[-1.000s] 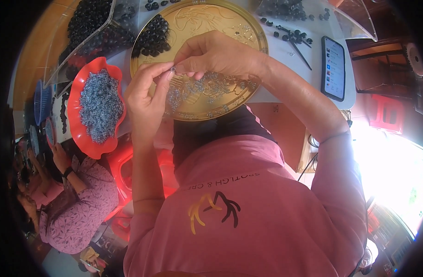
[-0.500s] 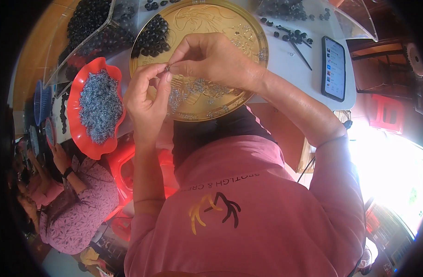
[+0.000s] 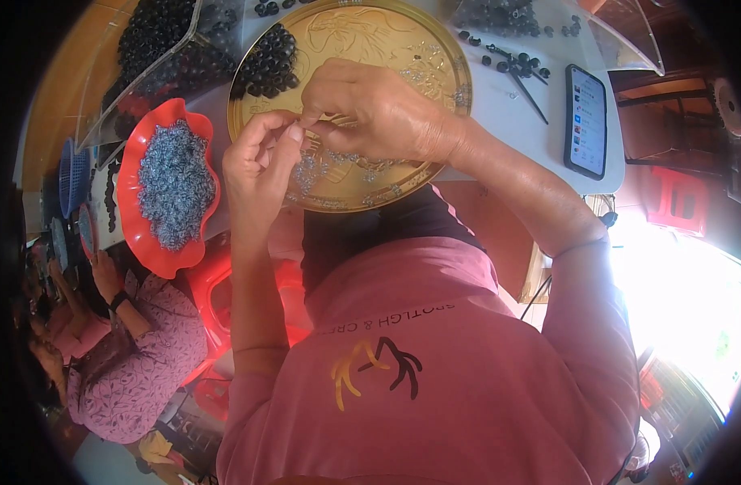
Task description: The person assembles small silver-colored metal pins into small black circular plastic components by hand, placing the finished assemblies onto a gold tray.
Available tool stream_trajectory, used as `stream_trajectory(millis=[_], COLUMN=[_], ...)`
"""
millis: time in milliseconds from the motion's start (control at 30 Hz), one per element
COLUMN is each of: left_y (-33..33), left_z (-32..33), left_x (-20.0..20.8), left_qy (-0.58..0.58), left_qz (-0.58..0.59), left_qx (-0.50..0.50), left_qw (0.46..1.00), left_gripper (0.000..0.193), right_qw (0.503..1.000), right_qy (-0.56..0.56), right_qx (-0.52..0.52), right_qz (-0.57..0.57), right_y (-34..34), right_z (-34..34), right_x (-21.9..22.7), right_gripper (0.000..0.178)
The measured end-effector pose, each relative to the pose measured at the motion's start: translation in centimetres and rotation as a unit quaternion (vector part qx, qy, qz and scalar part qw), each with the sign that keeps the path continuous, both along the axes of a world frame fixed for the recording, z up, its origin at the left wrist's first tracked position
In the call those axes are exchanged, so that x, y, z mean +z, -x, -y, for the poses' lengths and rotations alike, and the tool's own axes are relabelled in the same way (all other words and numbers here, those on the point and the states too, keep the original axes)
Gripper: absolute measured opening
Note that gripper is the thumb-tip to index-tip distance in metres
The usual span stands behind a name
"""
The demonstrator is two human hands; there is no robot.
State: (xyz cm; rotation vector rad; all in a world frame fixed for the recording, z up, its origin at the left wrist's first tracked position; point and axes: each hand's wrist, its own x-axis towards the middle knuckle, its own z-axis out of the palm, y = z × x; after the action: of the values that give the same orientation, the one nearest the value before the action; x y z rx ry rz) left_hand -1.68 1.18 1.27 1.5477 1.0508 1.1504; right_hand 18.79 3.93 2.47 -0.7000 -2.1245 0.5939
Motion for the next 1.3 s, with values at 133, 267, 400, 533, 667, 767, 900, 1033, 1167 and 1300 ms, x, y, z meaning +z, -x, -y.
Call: stream_trajectory(millis=[133,267,400,533,667,767,900,1033,1167,1300], left_y=[0.4,0.5,0.5,0.2,0.5,0.3,0.3,0.4,0.2,-0.7], left_z=[0.0,0.1,0.3,0.5,0.3,0.0,0.1,-0.1,0.0,0.0], left_x=[1.2,1.9,1.0,0.6,0.4,0.3,0.2,0.0,0.2,1.2], left_qy=[0.043,0.131,0.047,0.048,-0.002,-0.099,-0.117,-0.155,-0.144,-0.121], left_qz=[-0.006,0.018,0.026,0.052,-0.063,-0.167,-0.180,-0.174,-0.186,-0.119], left_qx=[-0.032,-0.033,0.001,0.031,0.043,0.046,0.039,0.030,0.037,0.041], left_qw=[0.999,0.991,0.999,0.997,0.997,0.980,0.976,0.972,0.971,0.985], left_gripper=[0.011,0.013,0.009,0.010,0.012,0.015,0.015,0.014,0.014,0.016], right_qw=[0.997,0.998,0.926,0.898,0.883,0.887,0.891,0.903,0.898,0.897], right_qy=[-0.058,0.039,0.355,0.414,0.445,0.438,0.436,0.416,0.419,0.414], right_qx=[0.047,0.029,0.005,0.022,0.028,0.033,0.023,0.011,0.027,0.035], right_qz=[0.012,-0.039,-0.128,-0.147,-0.145,-0.144,-0.125,-0.107,-0.131,-0.151], right_y=[0.0,-0.4,-0.2,-0.6,-0.6,-0.9,-1.2,-1.5,-1.7,-1.6], right_z=[-0.4,-0.3,0.1,-0.1,-0.3,-0.6,-0.7,-0.9,-1.0,-1.0], right_x=[0.3,0.8,0.8,1.2,1.3,0.9,1.0,0.8,0.5,0.1], right_gripper=[0.020,0.022,0.019,0.021,0.020,0.020,0.020,0.019,0.021,0.028])
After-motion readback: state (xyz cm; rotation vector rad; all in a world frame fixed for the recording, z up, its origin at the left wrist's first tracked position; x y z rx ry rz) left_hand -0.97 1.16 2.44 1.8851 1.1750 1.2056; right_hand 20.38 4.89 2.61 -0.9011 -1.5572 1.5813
